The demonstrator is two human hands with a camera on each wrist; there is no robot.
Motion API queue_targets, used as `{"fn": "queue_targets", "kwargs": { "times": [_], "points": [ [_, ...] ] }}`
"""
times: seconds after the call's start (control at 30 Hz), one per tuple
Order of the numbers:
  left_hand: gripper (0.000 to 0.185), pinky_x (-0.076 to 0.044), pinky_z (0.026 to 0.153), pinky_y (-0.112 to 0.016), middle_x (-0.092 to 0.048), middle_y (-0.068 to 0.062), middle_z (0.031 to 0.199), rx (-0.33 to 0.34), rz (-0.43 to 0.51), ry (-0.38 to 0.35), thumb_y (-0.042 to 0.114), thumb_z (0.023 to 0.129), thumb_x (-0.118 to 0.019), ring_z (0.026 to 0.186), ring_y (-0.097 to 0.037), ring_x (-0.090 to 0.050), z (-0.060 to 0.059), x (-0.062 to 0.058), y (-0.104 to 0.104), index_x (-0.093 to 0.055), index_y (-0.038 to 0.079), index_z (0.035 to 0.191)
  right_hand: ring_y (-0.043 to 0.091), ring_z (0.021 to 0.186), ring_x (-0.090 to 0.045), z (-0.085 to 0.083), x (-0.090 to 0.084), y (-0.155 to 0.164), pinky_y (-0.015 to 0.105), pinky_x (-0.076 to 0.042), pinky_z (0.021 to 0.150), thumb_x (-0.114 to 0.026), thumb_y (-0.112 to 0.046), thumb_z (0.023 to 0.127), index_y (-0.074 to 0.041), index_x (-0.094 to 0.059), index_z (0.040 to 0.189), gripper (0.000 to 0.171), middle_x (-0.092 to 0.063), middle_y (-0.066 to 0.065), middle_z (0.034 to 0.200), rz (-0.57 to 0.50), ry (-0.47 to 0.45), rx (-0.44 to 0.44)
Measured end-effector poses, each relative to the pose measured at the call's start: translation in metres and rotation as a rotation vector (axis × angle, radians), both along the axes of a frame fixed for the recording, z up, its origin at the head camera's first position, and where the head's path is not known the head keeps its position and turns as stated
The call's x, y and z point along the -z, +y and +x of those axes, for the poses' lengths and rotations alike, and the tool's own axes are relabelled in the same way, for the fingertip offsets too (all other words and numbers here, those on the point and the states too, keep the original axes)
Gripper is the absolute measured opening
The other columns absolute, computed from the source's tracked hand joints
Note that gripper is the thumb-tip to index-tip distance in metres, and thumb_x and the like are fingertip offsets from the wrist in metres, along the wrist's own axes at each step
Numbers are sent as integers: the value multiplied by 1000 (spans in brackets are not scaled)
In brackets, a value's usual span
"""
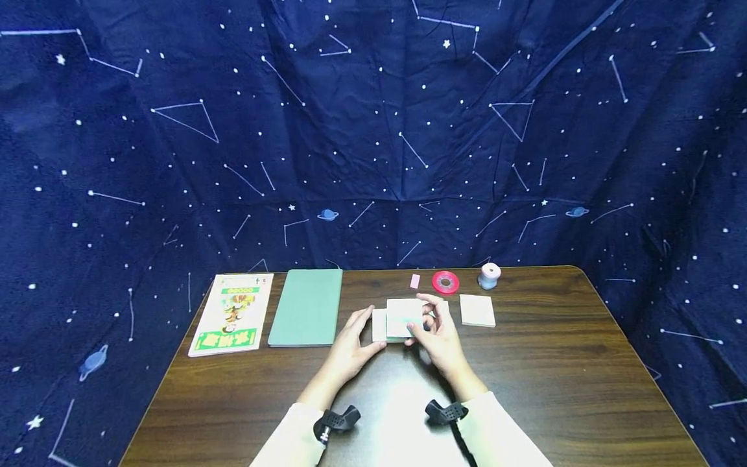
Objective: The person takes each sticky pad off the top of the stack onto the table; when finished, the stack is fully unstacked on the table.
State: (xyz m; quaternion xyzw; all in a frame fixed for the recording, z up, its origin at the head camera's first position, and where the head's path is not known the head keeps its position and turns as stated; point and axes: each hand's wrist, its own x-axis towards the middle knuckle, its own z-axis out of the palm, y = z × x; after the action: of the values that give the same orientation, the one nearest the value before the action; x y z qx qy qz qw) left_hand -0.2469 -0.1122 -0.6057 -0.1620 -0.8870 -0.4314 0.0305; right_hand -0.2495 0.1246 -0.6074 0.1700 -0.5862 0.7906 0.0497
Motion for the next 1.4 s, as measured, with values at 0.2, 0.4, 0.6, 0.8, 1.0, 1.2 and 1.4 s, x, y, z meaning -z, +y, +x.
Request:
{"fn": "queue_targets", "kwargs": {
  "times": [0.2,0.4,0.6,0.8,1.0,1.2,1.4],
  "points": [
    [85,-43,125,-60,-54,-20,159,-6,7,2,22,93,-88,150,-42,-53,1,1,-1,-46,1,164,9,92,-65,-3,-3,23,40,-70,72,-64,24,94,14,-30,157,73,-46,12,122,-57,38,1],
    [85,-46,121,-63,-55,-21,157,5,6,50,23,92,-88,147,-44,-55,0,5,-3,-46,0,162,10,96,-67,-1,-10,61,40,-69,71,-61,27,93,13,-30,158,74,-52,10,123,-41,90,97],
    [85,-46,121,-62,-55,-20,158,11,7,46,22,92,-88,147,-43,-55,1,5,-3,-46,0,163,13,99,-66,12,-11,100,33,-68,67,-59,27,94,16,-35,154,65,-55,15,124,-10,141,238],
    [85,-44,125,-58,-54,-18,159,10,1,4,21,93,-88,150,-39,-54,1,1,-1,-46,2,164,12,89,-65,22,-3,134,28,-66,64,-56,28,95,22,-40,140,49,-55,19,120,21,64,366],
    [86,-43,126,-58,-53,-18,161,2,-13,-12,23,93,-88,152,-40,-52,-1,0,-2,-45,2,165,8,79,-63,24,-4,165,24,-63,61,-55,27,95,19,-45,141,47,-56,16,121,113,-47,515],
    [85,-42,127,-58,-53,-18,162,6,13,-19,23,93,-87,153,-39,-51,0,-2,-2,-45,2,165,3,70,-56,23,-5,189,15,-53,57,-60,20,95,12,-55,142,48,-61,4,117,267,-143,635],
    [85,-42,127,-58,-53,-18,161,3,14,-15,22,94,-87,153,-40,-51,1,-3,-2,-45,2,165,0,76,-52,20,-1,197,9,-46,63,-66,9,97,2,-63,143,47,-63,8,116,512,-157,715]
  ]
}}
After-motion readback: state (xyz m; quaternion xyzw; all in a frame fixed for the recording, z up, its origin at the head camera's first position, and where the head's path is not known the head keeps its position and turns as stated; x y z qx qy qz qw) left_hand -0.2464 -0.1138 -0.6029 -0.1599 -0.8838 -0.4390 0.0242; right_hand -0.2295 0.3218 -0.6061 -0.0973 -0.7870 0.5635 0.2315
